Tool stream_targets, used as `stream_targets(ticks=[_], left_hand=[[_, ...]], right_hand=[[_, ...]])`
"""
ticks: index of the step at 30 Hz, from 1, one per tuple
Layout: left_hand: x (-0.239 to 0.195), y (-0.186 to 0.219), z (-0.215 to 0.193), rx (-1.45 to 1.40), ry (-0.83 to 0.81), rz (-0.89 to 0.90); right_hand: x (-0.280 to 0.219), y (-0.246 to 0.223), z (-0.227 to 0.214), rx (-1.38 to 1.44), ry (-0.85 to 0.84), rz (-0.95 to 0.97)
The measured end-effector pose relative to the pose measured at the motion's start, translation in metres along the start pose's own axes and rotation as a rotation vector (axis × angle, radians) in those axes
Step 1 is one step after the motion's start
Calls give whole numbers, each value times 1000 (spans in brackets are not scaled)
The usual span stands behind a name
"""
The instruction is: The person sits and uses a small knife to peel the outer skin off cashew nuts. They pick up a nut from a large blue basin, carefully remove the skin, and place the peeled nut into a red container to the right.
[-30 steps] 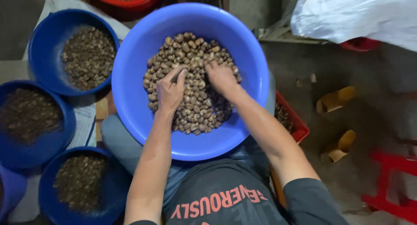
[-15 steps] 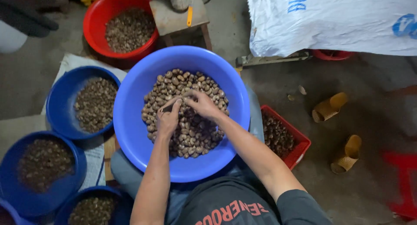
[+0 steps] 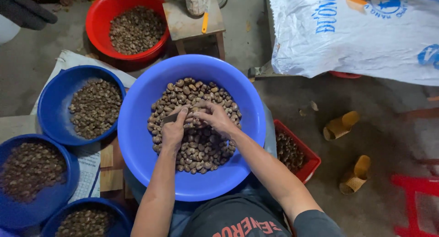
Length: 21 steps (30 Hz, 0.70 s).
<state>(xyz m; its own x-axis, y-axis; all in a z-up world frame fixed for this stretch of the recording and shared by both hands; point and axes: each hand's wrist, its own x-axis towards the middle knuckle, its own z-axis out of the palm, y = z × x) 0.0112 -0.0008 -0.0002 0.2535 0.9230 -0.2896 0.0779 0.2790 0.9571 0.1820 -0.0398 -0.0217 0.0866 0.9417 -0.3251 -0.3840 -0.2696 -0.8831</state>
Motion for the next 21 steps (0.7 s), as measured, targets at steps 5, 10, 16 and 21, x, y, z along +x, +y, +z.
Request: stream_targets(ticks=[5, 10, 16, 21], left_hand=[[-13, 21, 4, 36, -40, 19], [-2, 7, -4, 109, -3, 7], [-14, 18, 2, 229, 45, -81], [-3, -11, -8, -14, -176, 280]], right_hand=[[-1, -6, -4, -222, -5, -99], [-2, -12, 1, -325, -19, -173], [-3, 1, -2, -685, 31, -346], [-8, -7, -2, -736, 4, -442]])
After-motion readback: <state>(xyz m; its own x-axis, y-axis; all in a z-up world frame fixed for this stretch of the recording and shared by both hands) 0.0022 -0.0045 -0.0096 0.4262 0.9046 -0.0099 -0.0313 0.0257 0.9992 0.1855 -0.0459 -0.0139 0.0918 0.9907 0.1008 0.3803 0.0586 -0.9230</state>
